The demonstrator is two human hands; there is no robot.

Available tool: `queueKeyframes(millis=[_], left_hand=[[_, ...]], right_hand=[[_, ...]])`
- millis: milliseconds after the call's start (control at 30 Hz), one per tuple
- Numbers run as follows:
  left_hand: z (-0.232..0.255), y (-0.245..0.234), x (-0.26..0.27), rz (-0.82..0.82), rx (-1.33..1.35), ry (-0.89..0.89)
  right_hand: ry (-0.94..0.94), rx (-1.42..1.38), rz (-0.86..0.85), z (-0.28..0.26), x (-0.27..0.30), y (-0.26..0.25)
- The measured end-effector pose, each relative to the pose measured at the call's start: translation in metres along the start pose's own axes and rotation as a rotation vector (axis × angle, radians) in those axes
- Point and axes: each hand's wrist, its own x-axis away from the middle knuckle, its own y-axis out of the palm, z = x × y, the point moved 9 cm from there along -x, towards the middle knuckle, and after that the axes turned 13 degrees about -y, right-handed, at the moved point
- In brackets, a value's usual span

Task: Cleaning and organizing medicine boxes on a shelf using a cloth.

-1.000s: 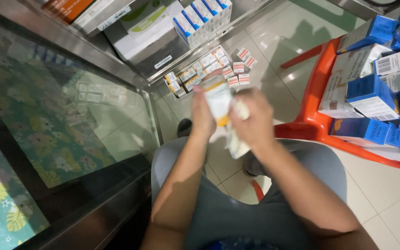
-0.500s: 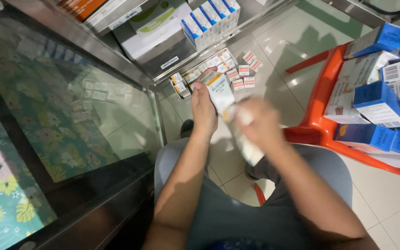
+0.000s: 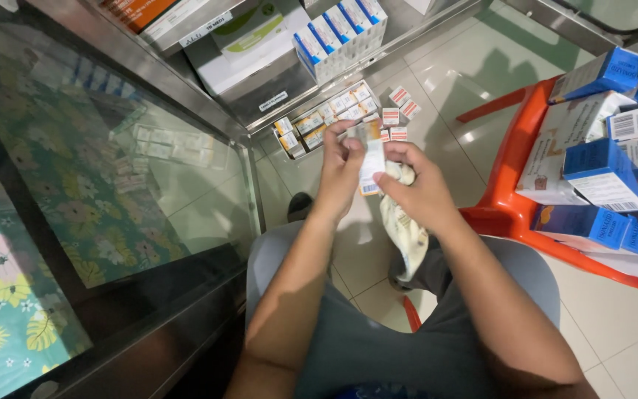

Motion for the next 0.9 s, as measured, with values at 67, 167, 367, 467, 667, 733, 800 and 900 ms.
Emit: queueKeyframes(millis=[67, 167, 367, 467, 667, 733, 800, 900], left_hand=[[0.012, 0.006, 0.000, -0.094, 0.042, -0.104], [0.010, 0.007, 0.002, -0.102, 0.011, -0.201], [-0.010, 0.014, -0.003, -0.096, -0.110, -0.053], [-0.013, 0.012, 0.001, -0.097, -0.162, 0.002], [-0.075, -0.037, -0.036, 0.030, -0.160, -0.008], [-0.073, -0.050, -0.047, 0.060, -0.160, 0.000], [-0.073, -0.055, -0.052, 0.057, -0.301, -0.014], [-0.078, -0.067, -0.073, -0.044, -0.409, -0.040]], right_hand=[[0.038, -0.084, -0.009, -0.002, -0.004, -0.006], [0.099, -0.234, -0.027, -0.006, -0.008, -0.013], [0.182, -0.207, -0.075, -0.019, -0.003, -0.022], [0.202, -0.087, -0.088, -0.020, -0.003, -0.022], [0.164, -0.031, -0.157, 0.036, -0.022, 0.015], [0.145, -0.023, -0.144, 0.044, -0.036, 0.029], [0.006, 0.047, -0.100, 0.032, -0.052, 0.032], [0.041, 0.197, -0.219, 0.105, -0.071, 0.051]])
